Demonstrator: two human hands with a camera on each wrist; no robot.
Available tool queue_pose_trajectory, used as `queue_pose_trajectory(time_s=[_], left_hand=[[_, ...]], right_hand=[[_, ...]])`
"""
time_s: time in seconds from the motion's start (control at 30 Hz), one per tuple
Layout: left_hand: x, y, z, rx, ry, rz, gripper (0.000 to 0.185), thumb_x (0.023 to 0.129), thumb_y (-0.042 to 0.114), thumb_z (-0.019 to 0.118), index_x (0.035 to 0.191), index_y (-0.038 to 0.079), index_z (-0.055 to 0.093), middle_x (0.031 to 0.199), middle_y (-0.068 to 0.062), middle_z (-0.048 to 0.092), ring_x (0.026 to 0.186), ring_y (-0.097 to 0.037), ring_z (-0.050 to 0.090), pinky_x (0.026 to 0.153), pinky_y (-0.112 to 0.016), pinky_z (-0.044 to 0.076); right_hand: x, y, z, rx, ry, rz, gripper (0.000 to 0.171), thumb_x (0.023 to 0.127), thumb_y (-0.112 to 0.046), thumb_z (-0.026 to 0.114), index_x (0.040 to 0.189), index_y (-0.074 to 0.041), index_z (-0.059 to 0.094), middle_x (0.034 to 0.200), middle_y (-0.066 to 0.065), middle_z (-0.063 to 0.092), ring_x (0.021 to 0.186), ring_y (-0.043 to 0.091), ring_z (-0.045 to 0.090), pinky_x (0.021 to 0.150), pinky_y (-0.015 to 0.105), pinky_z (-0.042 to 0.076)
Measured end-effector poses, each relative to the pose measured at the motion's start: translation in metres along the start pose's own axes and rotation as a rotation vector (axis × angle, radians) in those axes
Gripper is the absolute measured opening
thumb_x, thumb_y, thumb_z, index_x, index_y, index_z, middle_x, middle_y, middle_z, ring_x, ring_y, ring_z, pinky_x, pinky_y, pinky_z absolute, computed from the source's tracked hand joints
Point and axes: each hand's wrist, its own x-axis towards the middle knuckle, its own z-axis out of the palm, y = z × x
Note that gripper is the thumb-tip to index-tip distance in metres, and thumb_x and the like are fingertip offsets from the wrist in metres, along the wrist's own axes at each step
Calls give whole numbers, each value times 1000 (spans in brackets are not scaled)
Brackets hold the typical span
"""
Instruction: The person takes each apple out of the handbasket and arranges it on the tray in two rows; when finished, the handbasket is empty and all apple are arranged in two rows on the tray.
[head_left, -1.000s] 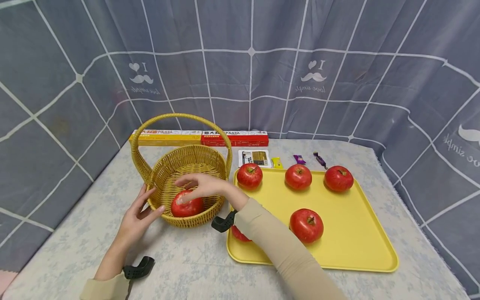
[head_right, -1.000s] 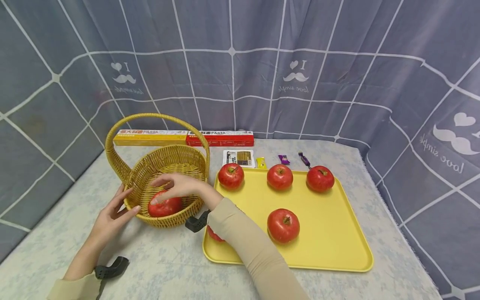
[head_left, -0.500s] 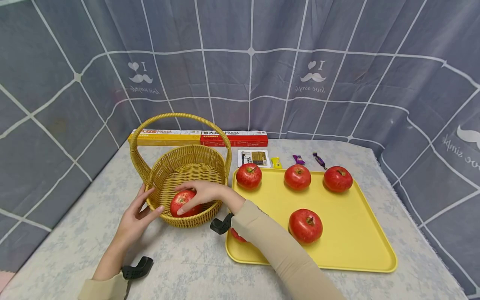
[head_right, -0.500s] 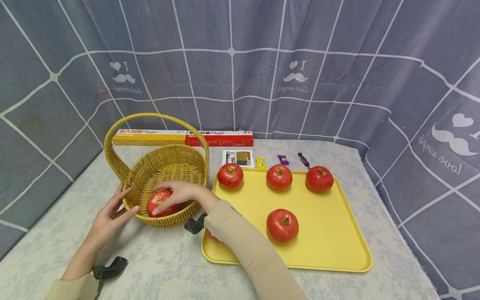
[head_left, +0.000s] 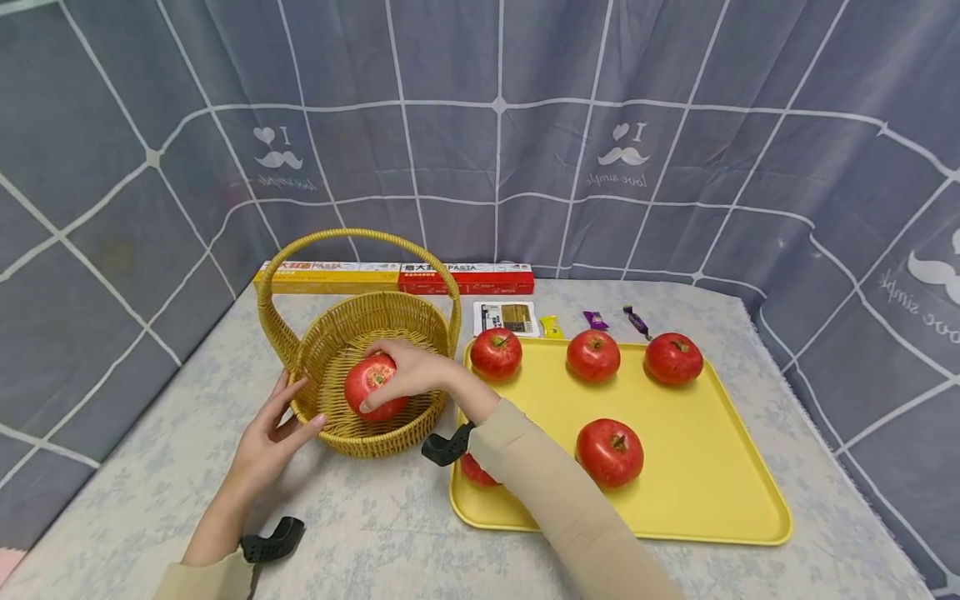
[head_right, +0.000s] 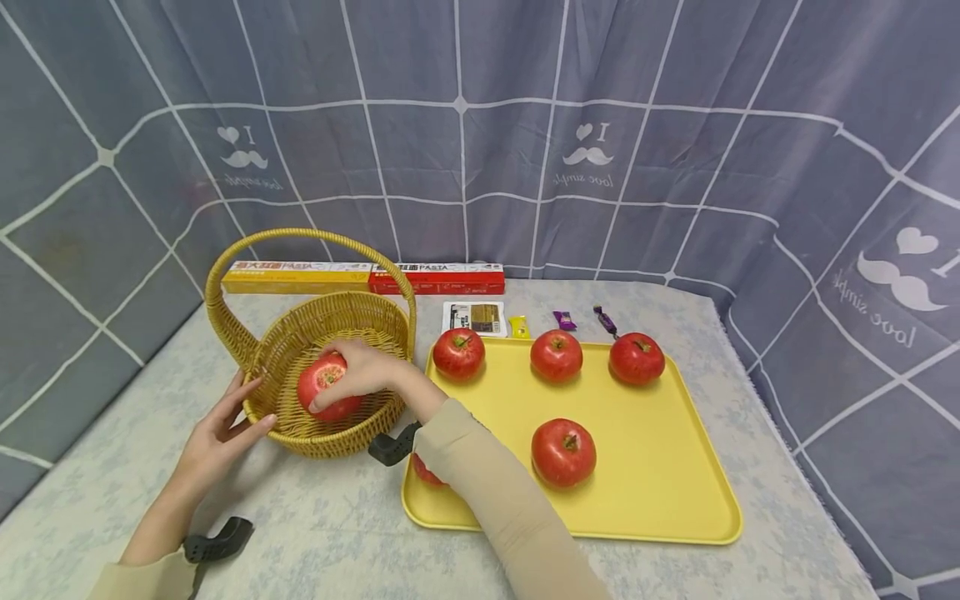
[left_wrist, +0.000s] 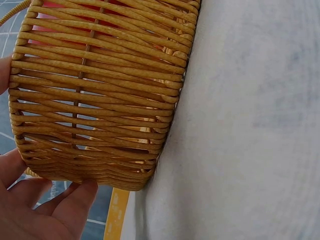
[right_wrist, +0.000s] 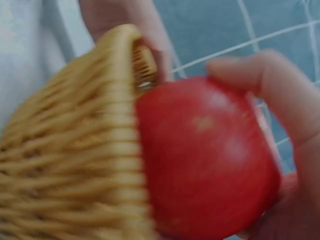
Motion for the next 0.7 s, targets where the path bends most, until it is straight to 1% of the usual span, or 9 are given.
queue_pose_trajectory(time_s=[0.13,0.2,0.27,0.37,0.5,0.6,0.63,0.7], left_hand=[[-1,0,0,1,0,-11,65,92,15,63,146,2,30,157,0,0,140,-32,13,90,-2,33],[-1,-1,0,1,-1,-11,65,92,15,63,146,3,30,157,1,0,140,-32,12,90,-2,32],[-1,-1,0,1,-4,-3,65,92,14,62,147,3,29,157,1,-1,140,-32,12,91,-2,32],[-1,-1,0,0,-8,7,65,92,13,62,147,3,29,157,1,-1,140,-31,11,91,-2,32],[-1,-1,0,-3,-12,19,65,92,12,61,147,4,28,157,1,-2,141,-28,10,91,-2,32],[-1,0,0,-7,-16,15,64,93,13,61,147,4,28,157,2,-2,141,-26,10,91,-2,32],[-1,0,0,-7,-16,13,64,93,13,61,147,4,28,157,3,-2,142,-24,10,91,-3,32],[-2,-1,-1,0,-13,5,64,93,14,60,147,5,29,157,5,-2,141,-17,12,91,-2,32]], right_hand=[[-22,-19,-22,-29,51,-12,71,69,-42,80,130,-21,50,120,-1,42,102,12,49,78,26,48],[-37,-28,-35,-20,87,-30,64,71,-43,78,125,-22,51,117,-2,46,101,13,51,77,27,50],[-56,-34,-50,-8,132,-52,59,75,-42,75,124,-20,51,115,-2,51,100,14,53,78,27,50],[-89,-37,-73,52,205,-104,51,80,-34,71,124,-14,52,111,2,57,98,17,56,78,30,52],[-136,-29,-101,129,322,-168,48,82,-22,68,125,-12,50,114,9,57,100,25,56,79,37,53],[-175,-15,-119,158,393,-187,55,82,-14,65,132,-14,42,122,11,50,105,29,52,81,40,52],[-188,-10,-124,154,415,-193,59,82,-10,64,135,-14,39,124,12,47,107,30,50,82,40,52],[-214,3,-133,104,463,-195,69,80,-4,65,141,-15,35,128,10,42,110,28,48,84,36,51]])
